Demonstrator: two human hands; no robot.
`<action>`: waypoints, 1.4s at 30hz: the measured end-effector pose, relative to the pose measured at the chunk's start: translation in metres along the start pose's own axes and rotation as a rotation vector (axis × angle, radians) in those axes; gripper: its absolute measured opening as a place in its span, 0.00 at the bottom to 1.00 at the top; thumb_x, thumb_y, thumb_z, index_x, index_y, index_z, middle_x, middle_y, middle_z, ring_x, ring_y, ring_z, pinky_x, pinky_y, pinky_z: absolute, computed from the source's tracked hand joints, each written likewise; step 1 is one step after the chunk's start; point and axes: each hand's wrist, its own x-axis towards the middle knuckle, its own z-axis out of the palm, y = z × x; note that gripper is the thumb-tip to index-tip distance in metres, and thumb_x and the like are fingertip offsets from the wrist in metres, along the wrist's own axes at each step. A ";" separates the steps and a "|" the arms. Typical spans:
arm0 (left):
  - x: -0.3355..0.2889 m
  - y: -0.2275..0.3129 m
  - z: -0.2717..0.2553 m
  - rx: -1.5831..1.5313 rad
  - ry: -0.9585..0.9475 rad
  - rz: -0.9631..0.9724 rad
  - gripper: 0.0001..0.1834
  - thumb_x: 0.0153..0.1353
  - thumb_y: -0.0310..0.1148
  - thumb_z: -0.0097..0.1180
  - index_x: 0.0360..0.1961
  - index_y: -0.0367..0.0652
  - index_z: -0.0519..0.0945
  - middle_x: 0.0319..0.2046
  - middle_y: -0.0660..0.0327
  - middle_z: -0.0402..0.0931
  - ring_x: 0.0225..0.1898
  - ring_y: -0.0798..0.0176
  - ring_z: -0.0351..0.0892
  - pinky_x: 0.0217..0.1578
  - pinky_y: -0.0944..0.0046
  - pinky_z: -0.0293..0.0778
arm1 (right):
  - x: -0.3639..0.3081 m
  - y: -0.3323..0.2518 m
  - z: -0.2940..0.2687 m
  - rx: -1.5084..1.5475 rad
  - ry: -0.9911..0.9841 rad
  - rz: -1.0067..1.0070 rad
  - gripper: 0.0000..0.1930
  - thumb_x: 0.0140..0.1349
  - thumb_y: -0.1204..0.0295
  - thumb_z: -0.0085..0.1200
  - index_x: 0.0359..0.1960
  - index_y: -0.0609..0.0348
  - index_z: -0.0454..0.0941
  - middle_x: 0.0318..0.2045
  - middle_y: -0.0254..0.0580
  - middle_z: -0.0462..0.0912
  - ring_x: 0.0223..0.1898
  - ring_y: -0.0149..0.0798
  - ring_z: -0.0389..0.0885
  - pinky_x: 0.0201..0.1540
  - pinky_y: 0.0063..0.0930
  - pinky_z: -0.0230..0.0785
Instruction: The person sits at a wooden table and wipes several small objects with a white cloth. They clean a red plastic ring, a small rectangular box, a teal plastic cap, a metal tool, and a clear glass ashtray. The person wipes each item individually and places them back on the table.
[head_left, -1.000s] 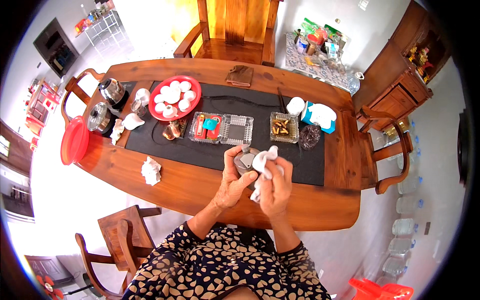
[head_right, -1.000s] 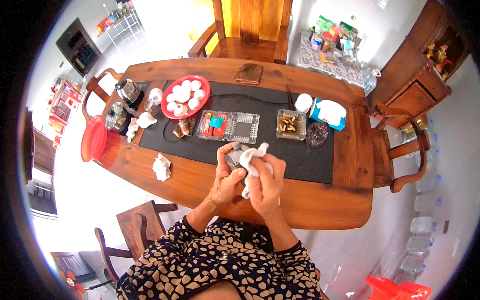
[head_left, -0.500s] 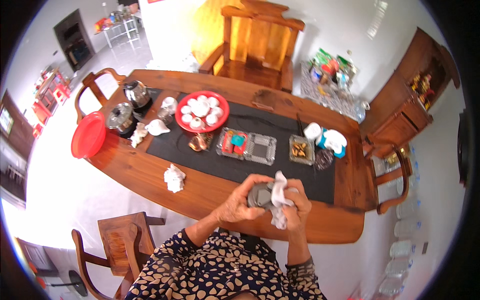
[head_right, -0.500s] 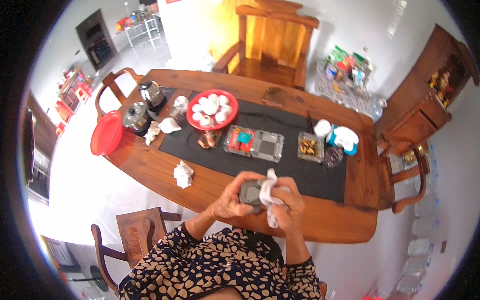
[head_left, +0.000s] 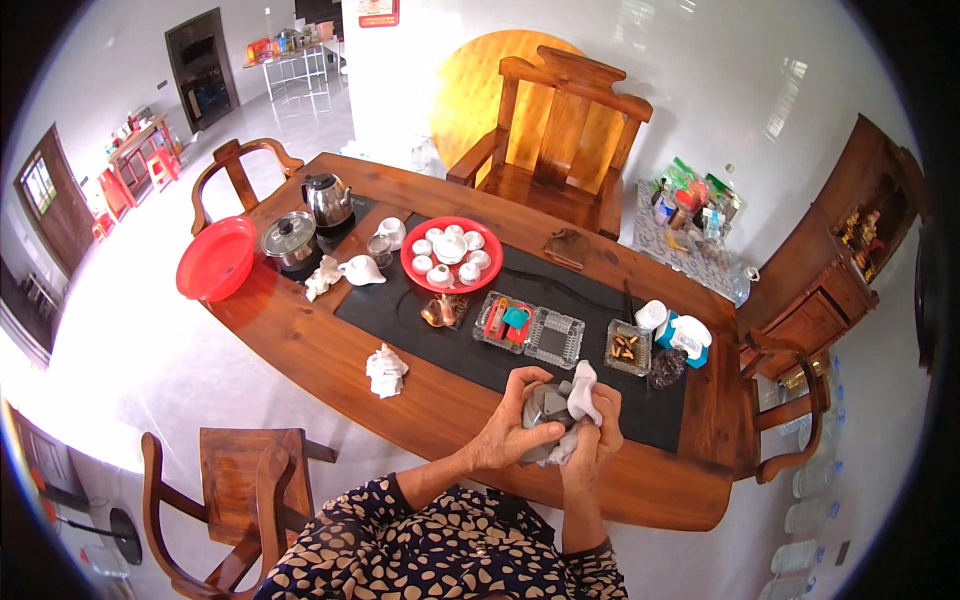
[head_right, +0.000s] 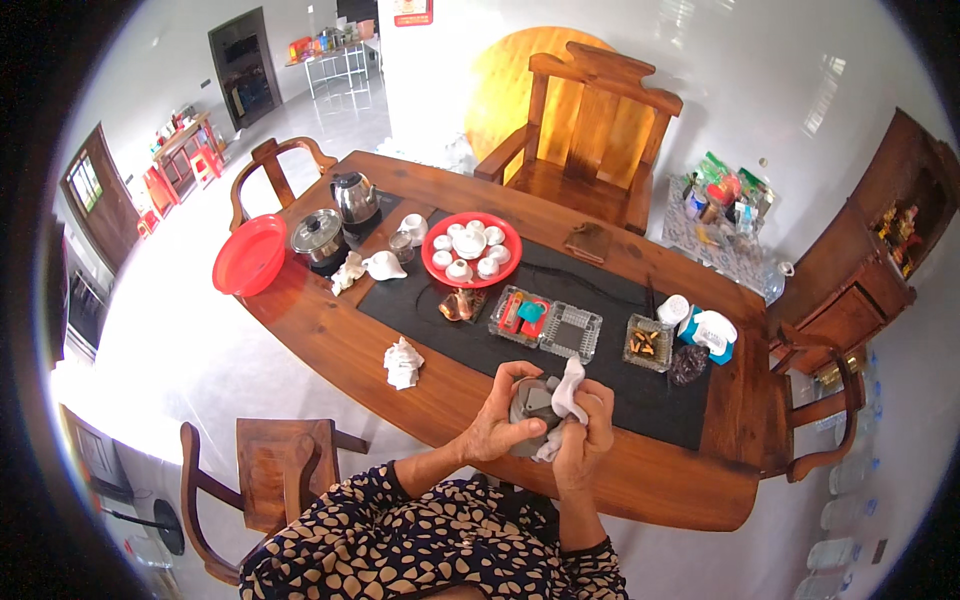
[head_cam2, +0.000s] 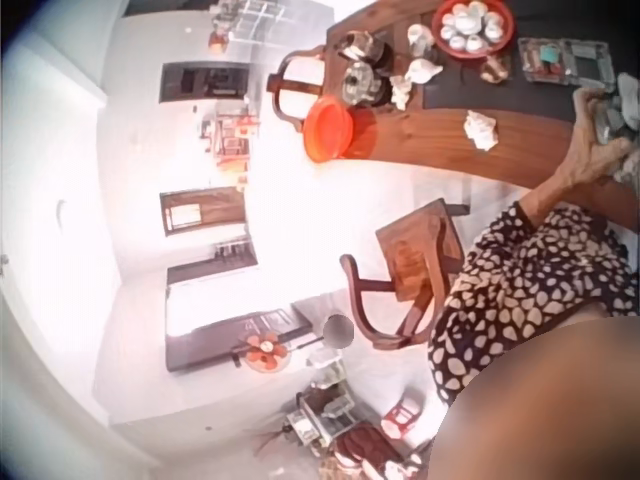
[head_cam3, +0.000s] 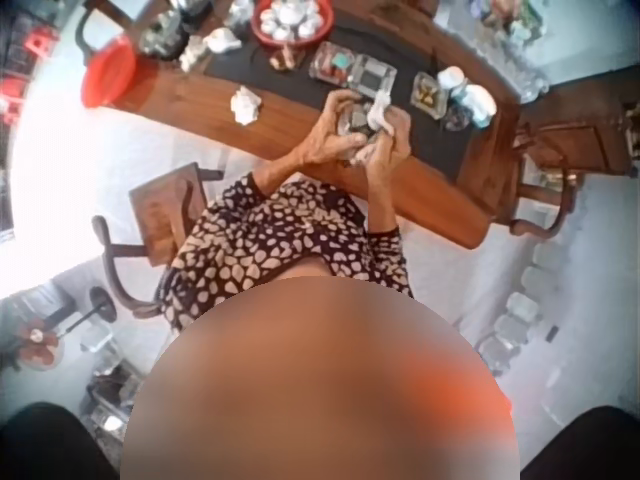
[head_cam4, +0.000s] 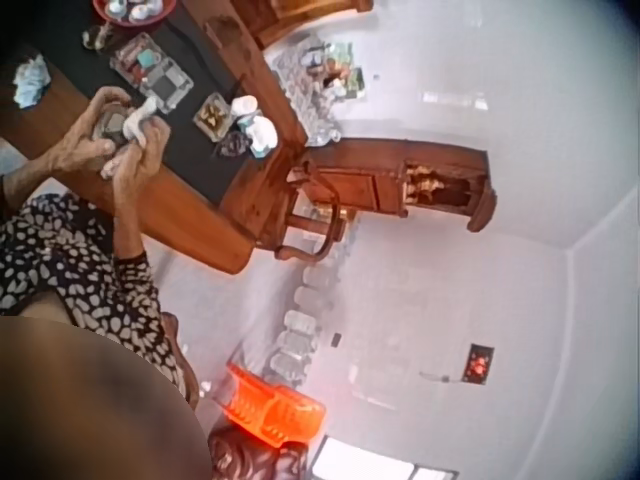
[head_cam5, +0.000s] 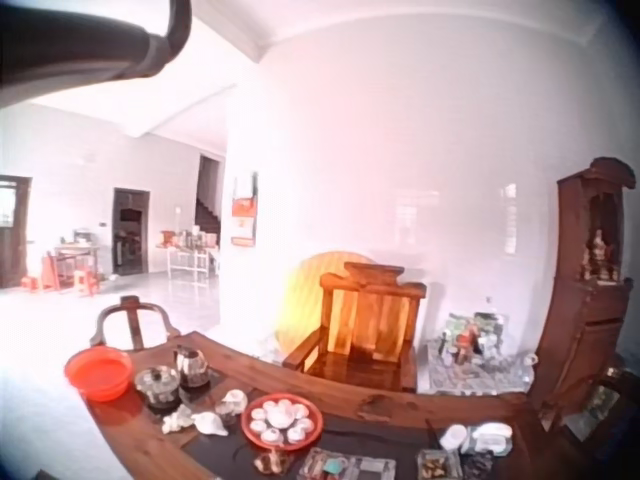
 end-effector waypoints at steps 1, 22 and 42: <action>-0.001 -0.001 -0.002 -0.064 -0.001 -0.058 0.39 0.52 0.38 0.67 0.59 0.44 0.56 0.50 0.57 0.63 0.53 0.64 0.64 0.55 0.62 0.62 | -0.002 0.001 0.004 -0.043 0.031 -0.034 0.13 0.54 0.79 0.39 0.39 0.67 0.75 0.39 0.42 0.75 0.40 0.33 0.73 0.46 0.25 0.65; -0.006 -0.031 -0.024 0.314 0.111 0.109 0.31 0.48 0.41 0.69 0.53 0.49 0.71 0.56 0.56 0.49 0.63 0.56 0.45 0.61 0.56 0.56 | -0.011 0.022 0.013 0.024 -0.156 0.466 0.17 0.61 0.70 0.36 0.44 0.65 0.74 0.34 0.37 0.78 0.32 0.27 0.76 0.36 0.24 0.71; -0.047 -0.086 -0.040 0.063 0.096 -0.327 0.28 0.55 0.37 0.65 0.53 0.41 0.69 0.44 0.61 0.74 0.47 0.67 0.71 0.49 0.65 0.69 | 0.080 -0.147 -0.082 -0.311 -0.128 -0.609 0.29 0.64 0.55 0.43 0.58 0.67 0.67 0.54 0.53 0.69 0.48 0.46 0.66 0.37 0.34 0.62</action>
